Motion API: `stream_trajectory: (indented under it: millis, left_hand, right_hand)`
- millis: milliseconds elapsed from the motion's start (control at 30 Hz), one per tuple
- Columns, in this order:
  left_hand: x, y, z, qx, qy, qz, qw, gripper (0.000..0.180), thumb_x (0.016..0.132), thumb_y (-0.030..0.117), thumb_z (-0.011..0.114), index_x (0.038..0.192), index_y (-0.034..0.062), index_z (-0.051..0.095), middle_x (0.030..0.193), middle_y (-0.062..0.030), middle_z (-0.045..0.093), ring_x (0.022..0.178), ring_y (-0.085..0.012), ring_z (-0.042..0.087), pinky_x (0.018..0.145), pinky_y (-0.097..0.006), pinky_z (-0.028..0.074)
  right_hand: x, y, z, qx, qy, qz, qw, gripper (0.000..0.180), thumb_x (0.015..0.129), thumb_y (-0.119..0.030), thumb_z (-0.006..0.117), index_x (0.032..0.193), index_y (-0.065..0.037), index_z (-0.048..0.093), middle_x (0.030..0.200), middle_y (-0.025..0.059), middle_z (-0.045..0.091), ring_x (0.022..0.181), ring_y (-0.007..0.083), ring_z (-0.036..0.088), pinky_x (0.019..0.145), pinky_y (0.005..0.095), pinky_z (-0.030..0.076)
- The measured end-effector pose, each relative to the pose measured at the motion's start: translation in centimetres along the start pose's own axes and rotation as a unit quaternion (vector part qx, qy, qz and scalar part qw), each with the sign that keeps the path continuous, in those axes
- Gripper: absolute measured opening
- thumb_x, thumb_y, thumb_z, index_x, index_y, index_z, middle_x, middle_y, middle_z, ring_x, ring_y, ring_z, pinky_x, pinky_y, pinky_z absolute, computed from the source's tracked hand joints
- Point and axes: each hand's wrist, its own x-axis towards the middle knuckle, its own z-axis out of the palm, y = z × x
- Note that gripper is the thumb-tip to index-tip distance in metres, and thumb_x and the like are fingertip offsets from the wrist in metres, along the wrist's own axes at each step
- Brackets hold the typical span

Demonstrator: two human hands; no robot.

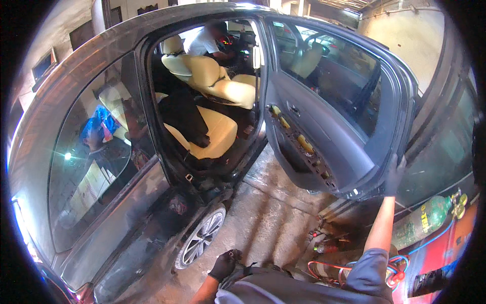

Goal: The person kneels beside a raised car and uses a screwdriver to adjust the brake caliper and rotor assembly. They then stand, walk through the garage, and open the driver's door of a black car.

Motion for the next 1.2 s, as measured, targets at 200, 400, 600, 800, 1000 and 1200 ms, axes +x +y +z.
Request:
stream_trajectory:
  millis: [200,400,600,800,1000,1200]
  left_hand:
    - [4.5,-2.0,-5.0,-0.008,0.015,-0.043,0.999,0.049,0.105,0.043,0.037,0.11,0.0027,0.064,0.091,-0.0142,0.07,0.085,-0.0254,0.068,0.077,-0.037,0.053]
    - [6.8,-2.5,-7.7,-0.073,0.058,0.014,0.996,0.046,0.105,0.039,0.039,0.11,0.0,0.063,0.088,-0.0144,0.069,0.079,-0.0232,0.066,0.07,-0.036,0.052]
    - [7.5,-3.3,-6.9,-0.107,0.005,-0.043,0.993,0.047,0.104,0.04,0.042,0.11,-0.0007,0.064,0.092,-0.0115,0.07,0.079,-0.019,0.065,0.072,-0.033,0.053]
    - [8.5,-5.2,-6.1,-0.177,-0.044,-0.056,0.982,0.053,0.103,0.047,0.041,0.112,0.0006,0.064,0.094,-0.0093,0.068,0.083,-0.0158,0.062,0.076,-0.031,0.052]
    - [9.8,-7.2,-6.4,-0.224,-0.136,-0.084,0.962,0.048,0.103,0.044,0.043,0.114,0.0021,0.063,0.1,-0.0089,0.068,0.087,-0.0171,0.063,0.077,-0.032,0.051]
    - [8.1,-7.5,-8.2,-0.248,-0.154,-0.067,0.954,0.039,0.103,0.035,0.047,0.115,0.0011,0.062,0.108,-0.0096,0.067,0.092,-0.0186,0.064,0.072,-0.031,0.049]
  right_hand:
    - [0.2,3.2,0.9,0.136,-0.001,0.039,0.99,0.048,0.103,-0.039,0.045,0.107,0.007,0.06,0.099,0.0146,0.062,0.091,0.0226,0.057,0.085,0.0369,0.044]
    - [-1.5,0.7,0.7,0.049,0.02,0.018,0.998,0.044,0.104,-0.036,0.044,0.096,0.004,0.06,0.086,0.0104,0.062,0.081,0.018,0.055,0.076,0.0343,0.045]
    - [-5.2,-2.4,0.8,-0.007,0.046,-0.035,0.998,0.035,0.102,-0.028,0.049,0.093,0.004,0.059,0.084,0.0102,0.061,0.08,0.0182,0.054,0.075,0.0348,0.045]
    - [-12.5,-12.7,2.1,-0.01,0.029,-0.15,0.988,0.02,0.099,-0.018,0.056,0.094,0.002,0.06,0.082,0.0093,0.06,0.079,0.0159,0.053,0.074,0.0335,0.046]
    - [-19.9,-22.5,5.5,0.07,-0.148,-0.073,0.984,0.013,0.094,-0.015,0.064,0.09,-0.003,0.064,0.075,0.0052,0.059,0.069,0.012,0.053,0.063,0.029,0.045]
    - [-23.8,-31.9,13.1,0.144,-0.208,-0.255,0.933,0.033,0.079,-0.019,0.075,0.107,-0.006,0.063,0.099,0.0135,0.065,0.086,0.0308,0.064,0.076,0.0404,0.052]
